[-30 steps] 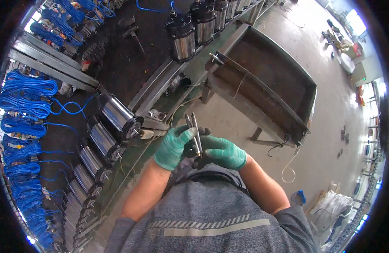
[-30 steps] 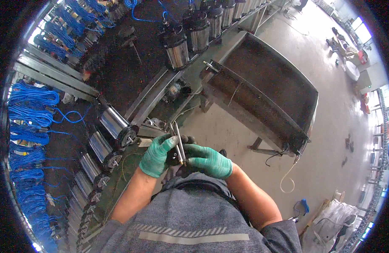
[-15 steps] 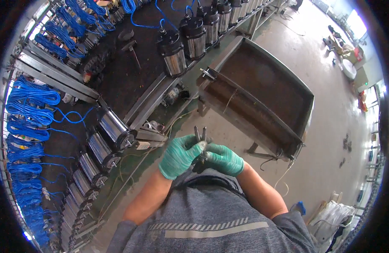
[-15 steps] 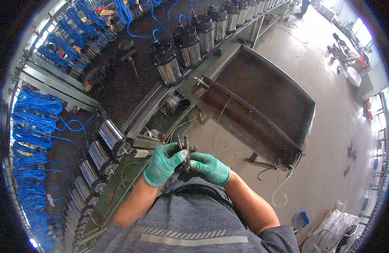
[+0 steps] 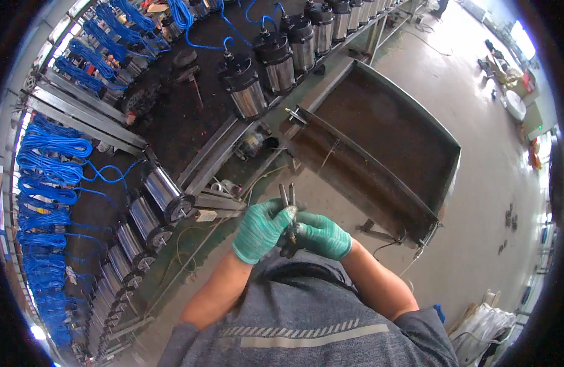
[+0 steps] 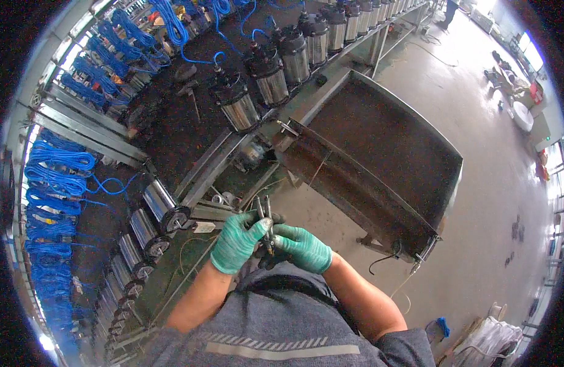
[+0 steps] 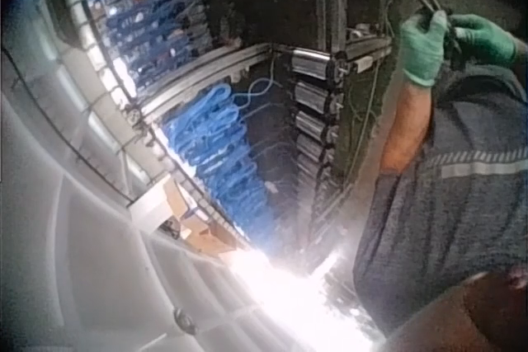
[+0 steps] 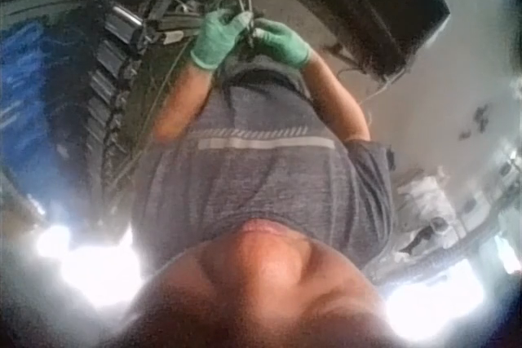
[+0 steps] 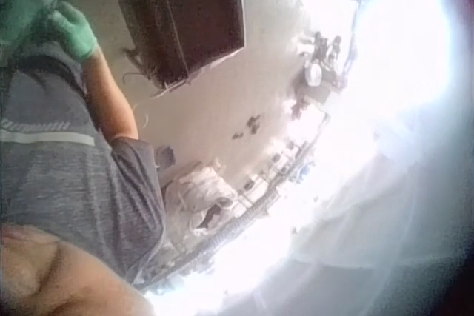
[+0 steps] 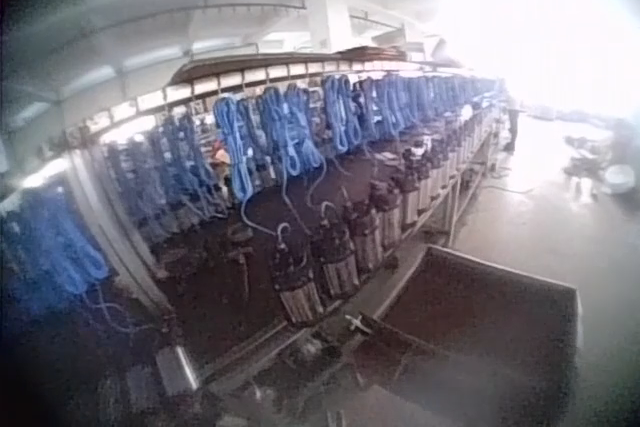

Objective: The person tests a water pump by submerging it in a tank of water, checking for leaks or operation while holding it with both hands, and then moving blue cables on a rack.

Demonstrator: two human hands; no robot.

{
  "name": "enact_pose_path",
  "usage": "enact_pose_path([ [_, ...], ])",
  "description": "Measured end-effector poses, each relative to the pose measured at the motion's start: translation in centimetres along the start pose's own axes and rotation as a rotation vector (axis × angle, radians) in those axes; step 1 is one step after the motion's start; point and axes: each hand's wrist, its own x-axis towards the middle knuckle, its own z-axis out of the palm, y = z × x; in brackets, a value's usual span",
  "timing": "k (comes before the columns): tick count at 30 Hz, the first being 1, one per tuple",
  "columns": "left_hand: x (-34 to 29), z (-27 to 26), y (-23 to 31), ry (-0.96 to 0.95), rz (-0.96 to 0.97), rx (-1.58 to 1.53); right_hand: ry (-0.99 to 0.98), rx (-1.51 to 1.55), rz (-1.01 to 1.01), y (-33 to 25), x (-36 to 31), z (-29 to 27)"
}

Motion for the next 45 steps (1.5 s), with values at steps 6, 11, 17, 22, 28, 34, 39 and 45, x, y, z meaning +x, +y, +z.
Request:
enact_pose_path([
  [6, 2.2, -0.8, -0.6, 0.063, 0.025, -0.004, 0.078, -0.151, 0.037, 0.2, 2.2, -1.5],
  [11, 8.6, -5.5, -3.3, 0.197, 0.082, 0.263, 0.411, -0.516, 0.084, -0.7, 3.1, -2.9],
  [17, 19.6, -14.2, -11.3, 0.243, 0.061, 0.628, 0.912, -0.792, 0.318, 0.3, -3.5, -8.9],
  [22, 29.0, -16.5, -16.8, 0.241, -0.027, 0.63, 1.125, -0.682, 0.622, 2.1, -11.8, -8.7],
  [28, 36.3, -16.0, -22.9, 0.303, -0.035, 0.455, 1.08, -0.601, 0.816, 1.9, -15.7, -4.6],
  [34, 41.0, -13.7, -22.8, 0.185, -0.278, 0.558, 1.239, -0.396, 0.891, 0.6, -11.1, -1.2],
  [39, 43.7, -11.8, -24.5, 0.177, -0.208, 0.543, 1.272, -0.355, 0.906, -0.2, -8.9, -0.4],
  [45, 45.3, -9.9, -25.4, 0.112, -0.125, 0.532, 1.28, -0.325, 0.864, -1.2, -7.7, -0.3],
])
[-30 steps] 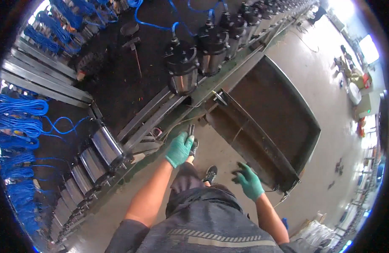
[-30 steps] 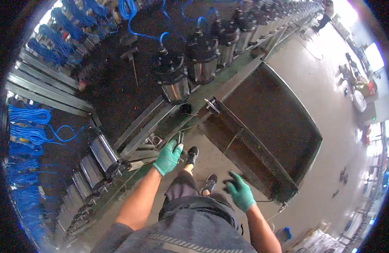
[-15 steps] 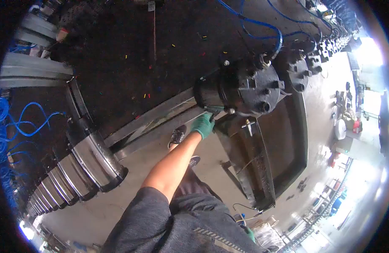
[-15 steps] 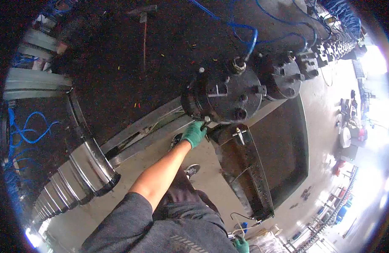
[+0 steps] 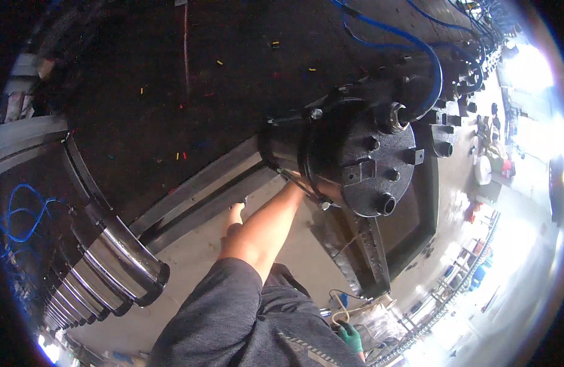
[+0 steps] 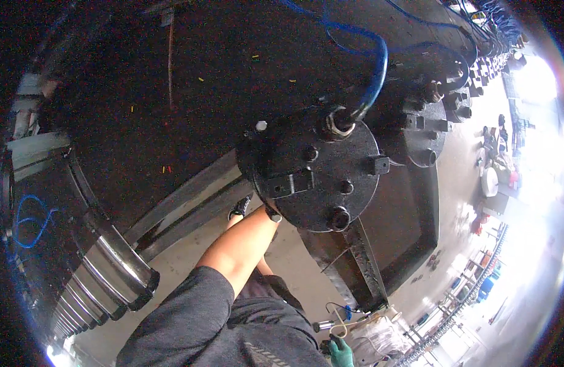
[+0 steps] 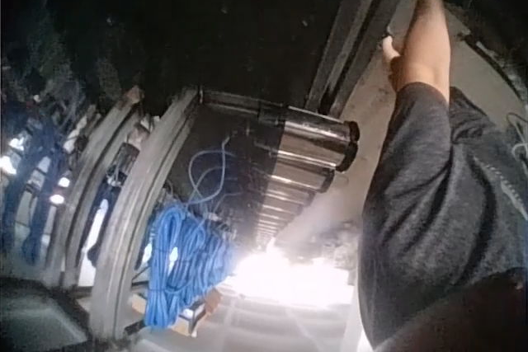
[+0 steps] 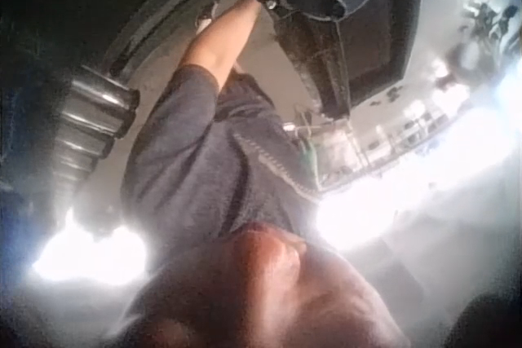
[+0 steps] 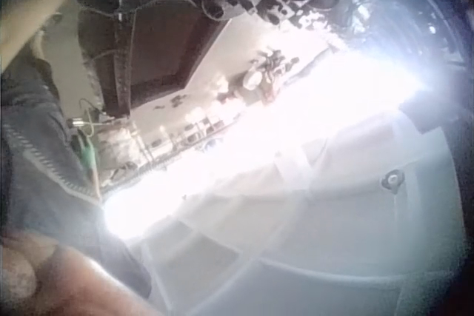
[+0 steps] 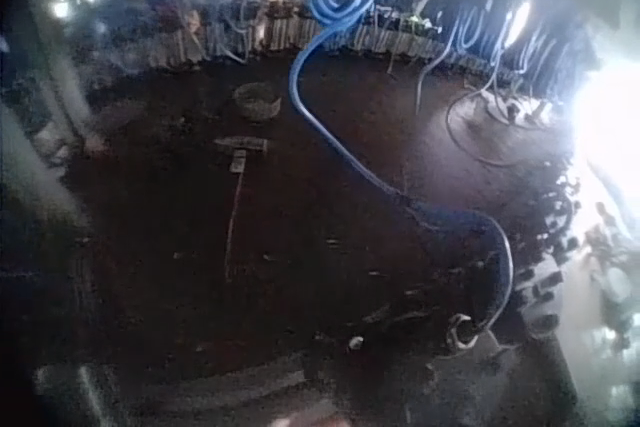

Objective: The person tests a water pump by submerging it in a tank of water, checking for leaks or operation while holding it with both hands, and then moving blue cables on a rack.

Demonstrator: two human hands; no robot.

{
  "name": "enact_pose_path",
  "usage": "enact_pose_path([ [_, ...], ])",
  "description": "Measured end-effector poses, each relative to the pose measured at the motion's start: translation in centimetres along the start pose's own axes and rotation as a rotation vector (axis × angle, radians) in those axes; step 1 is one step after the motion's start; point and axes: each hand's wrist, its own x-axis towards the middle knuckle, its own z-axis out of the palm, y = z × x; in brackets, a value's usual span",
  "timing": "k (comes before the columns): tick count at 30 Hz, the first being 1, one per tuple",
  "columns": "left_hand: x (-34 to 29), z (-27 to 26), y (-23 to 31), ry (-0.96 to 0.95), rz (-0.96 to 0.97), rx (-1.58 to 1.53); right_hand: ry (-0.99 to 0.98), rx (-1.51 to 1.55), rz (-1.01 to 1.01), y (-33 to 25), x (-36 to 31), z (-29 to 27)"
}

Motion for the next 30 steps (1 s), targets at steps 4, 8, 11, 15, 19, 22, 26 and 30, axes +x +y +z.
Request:
enact_pose_path([
  [4, 0.5, 0.7, 0.2, -0.024, 0.054, -0.005, 0.02, 0.032, 0.015, -1.0, -0.3, 1.0],
  [8, 1.0, 1.2, 0.2, -0.043, 0.094, -0.008, 0.0, -0.05, 0.009, -1.2, 0.0, 1.4],
  [11, 1.2, 1.0, -0.2, -0.052, 0.113, -0.012, -0.021, -0.044, 0.038, -1.3, 0.7, 1.3],
  [15, 1.5, 1.0, -0.1, -0.076, 0.15, -0.023, -0.036, 0.049, 0.048, -1.8, 1.2, 1.4],
  [19, 1.7, 1.0, -0.1, -0.084, 0.173, -0.029, -0.011, 0.103, 0.046, -1.5, 2.4, 0.6],
  [22, 1.8, 1.1, -0.1, -0.09, 0.191, -0.036, 0.002, 0.125, 0.029, -1.6, 2.8, 0.3],
  [26, 2.0, 1.4, -0.1, -0.105, 0.213, -0.037, -0.005, 0.036, 0.017, -1.1, 3.4, -0.2],
  [30, 2.3, 1.7, -0.3, -0.12, 0.237, -0.043, -0.027, 0.044, 0.001, -1.5, 3.5, 0.2],
])
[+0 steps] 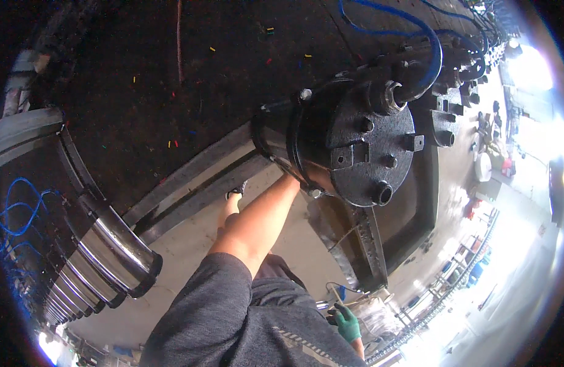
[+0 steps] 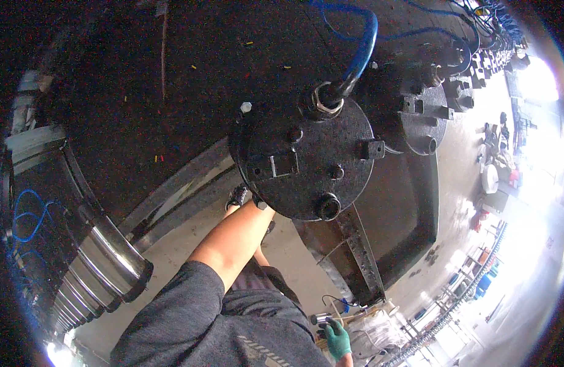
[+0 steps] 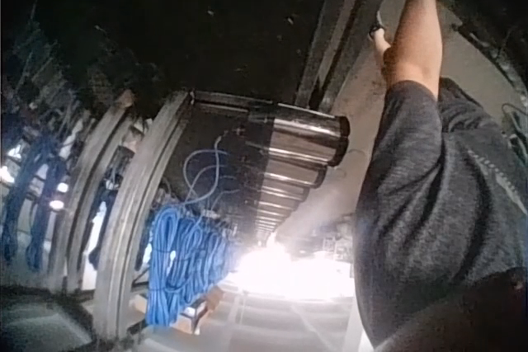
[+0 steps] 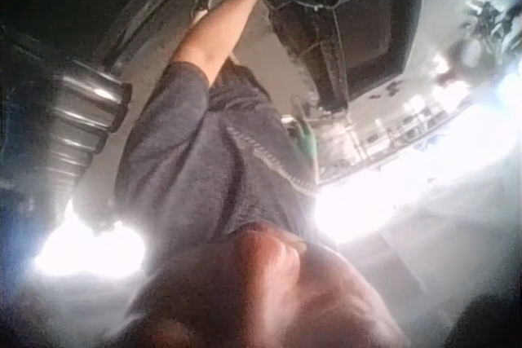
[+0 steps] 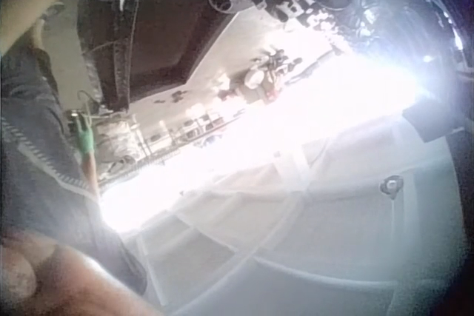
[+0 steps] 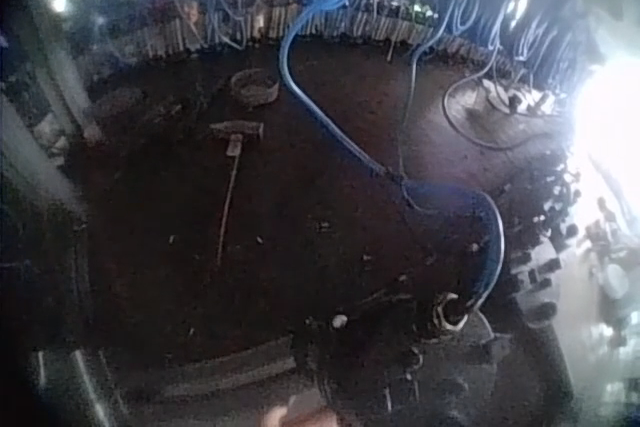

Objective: The person tests a water pump by submerging it in a tank of water, checking for leaks or operation while holding it with both hands, and then moving blue cables on a rack.

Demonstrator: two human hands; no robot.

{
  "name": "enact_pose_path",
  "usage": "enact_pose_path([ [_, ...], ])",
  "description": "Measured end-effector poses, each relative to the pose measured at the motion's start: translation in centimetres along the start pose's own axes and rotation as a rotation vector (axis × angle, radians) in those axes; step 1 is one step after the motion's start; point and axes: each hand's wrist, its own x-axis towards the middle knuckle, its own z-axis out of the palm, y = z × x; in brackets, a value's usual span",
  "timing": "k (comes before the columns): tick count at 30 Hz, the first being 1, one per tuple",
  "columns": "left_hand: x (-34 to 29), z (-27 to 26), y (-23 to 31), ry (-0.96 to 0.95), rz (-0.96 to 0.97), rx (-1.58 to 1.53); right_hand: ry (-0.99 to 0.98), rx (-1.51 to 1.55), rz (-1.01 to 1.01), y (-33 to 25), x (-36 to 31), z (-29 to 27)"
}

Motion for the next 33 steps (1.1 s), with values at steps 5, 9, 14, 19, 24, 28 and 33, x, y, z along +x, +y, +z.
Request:
enact_pose_path([
  [5, 0.8, -0.8, -1.0, -0.027, 0.048, -0.023, 0.02, 0.049, 0.014, 0.0, 0.1, 0.3],
  [9, 1.4, -2.0, -2.1, -0.052, 0.086, -0.05, 0.017, 0.05, 0.039, -1.1, 0.2, 1.0],
  [14, -0.6, -0.9, -3.3, -0.075, 0.157, -0.058, 0.014, -0.007, 0.011, -1.0, 1.0, 0.4],
  [19, -2.8, 4.8, -4.2, -0.173, 0.284, 0.142, -0.009, -0.101, -0.062, -1.2, 2.0, -0.5],
  [24, -3.3, 7.7, -4.9, -0.058, 0.304, 0.275, -0.043, -0.064, -0.094, -2.7, 2.7, -0.9],
  [28, -5.2, 3.3, 0.3, 0.088, 0.242, -0.787, -0.023, -0.02, -0.066, -2.1, 2.0, -0.6],
  [33, -5.6, 2.5, -0.1, 0.034, 0.14, -0.38, -0.013, -0.086, -0.05, -3.4, 2.1, -0.3],
])
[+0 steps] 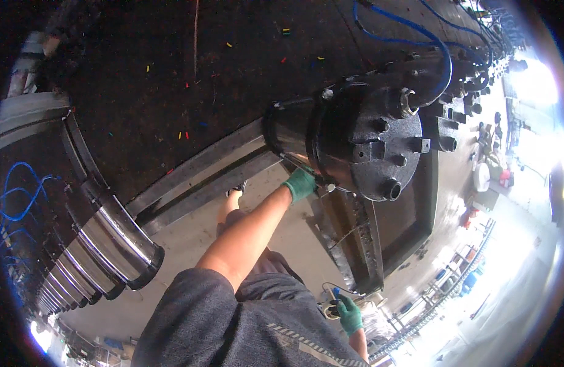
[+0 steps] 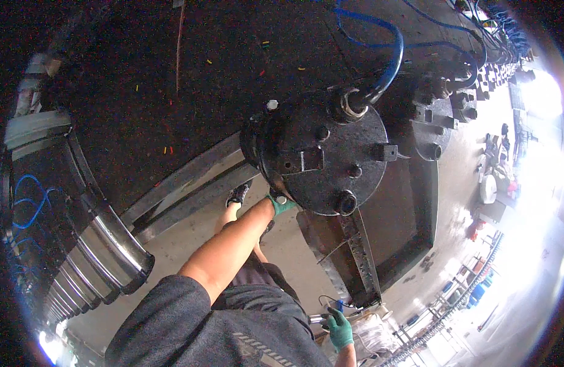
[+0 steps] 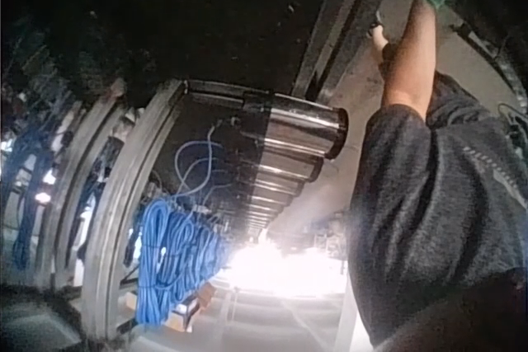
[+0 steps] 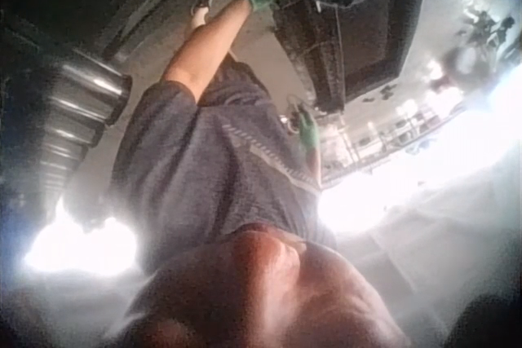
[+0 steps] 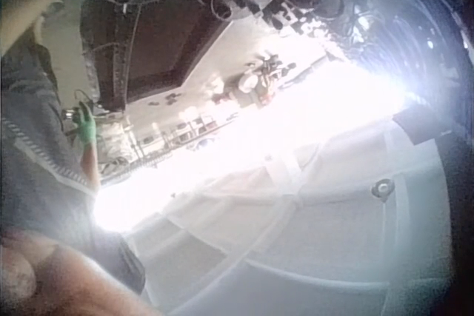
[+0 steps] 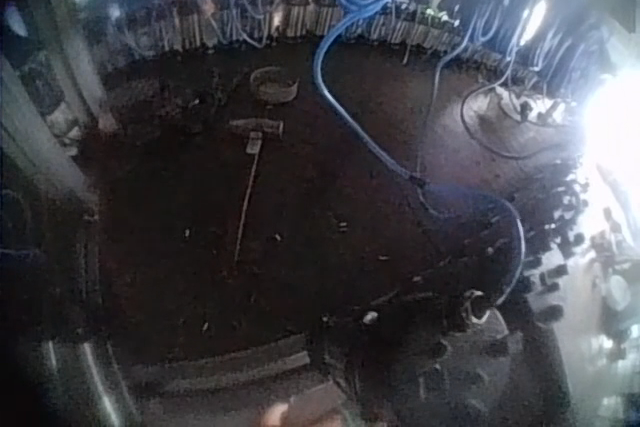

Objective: The person tests a water pump by submerging it in a tank of water, checking for leaks or operation while holding it with both hands, and then moving blue cables on a rack.

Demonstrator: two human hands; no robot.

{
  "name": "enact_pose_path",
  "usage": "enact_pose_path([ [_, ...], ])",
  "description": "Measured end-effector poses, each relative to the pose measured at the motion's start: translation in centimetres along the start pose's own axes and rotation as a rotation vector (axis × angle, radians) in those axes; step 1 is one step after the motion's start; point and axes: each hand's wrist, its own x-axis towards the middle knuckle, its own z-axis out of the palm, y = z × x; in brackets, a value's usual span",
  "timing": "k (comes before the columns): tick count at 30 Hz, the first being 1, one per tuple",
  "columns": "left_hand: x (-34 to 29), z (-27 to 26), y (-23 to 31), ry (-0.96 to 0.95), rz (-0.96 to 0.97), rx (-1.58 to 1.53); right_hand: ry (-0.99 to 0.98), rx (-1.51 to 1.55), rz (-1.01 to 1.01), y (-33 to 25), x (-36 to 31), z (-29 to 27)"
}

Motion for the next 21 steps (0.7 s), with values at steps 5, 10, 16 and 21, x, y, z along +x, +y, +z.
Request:
enact_pose_path([
  [5, 2.3, -2.5, -1.8, 0.018, -0.009, 0.142, 0.011, -0.013, -0.003, -0.2, -0.3, 0.5],
  [10, 5.0, -4.2, -2.4, -0.053, -0.007, 0.239, 0.01, 0.007, 0.014, 1.9, 0.3, 0.2],
  [16, 6.9, -5.4, -2.5, -0.134, -0.004, 0.285, 0.029, 0.041, 0.032, 2.4, -0.1, 0.6],
  [21, 7.4, -5.4, -2.4, -0.174, 0.006, 0.309, 0.014, 0.048, 0.038, 2.5, -0.3, 1.2],
])
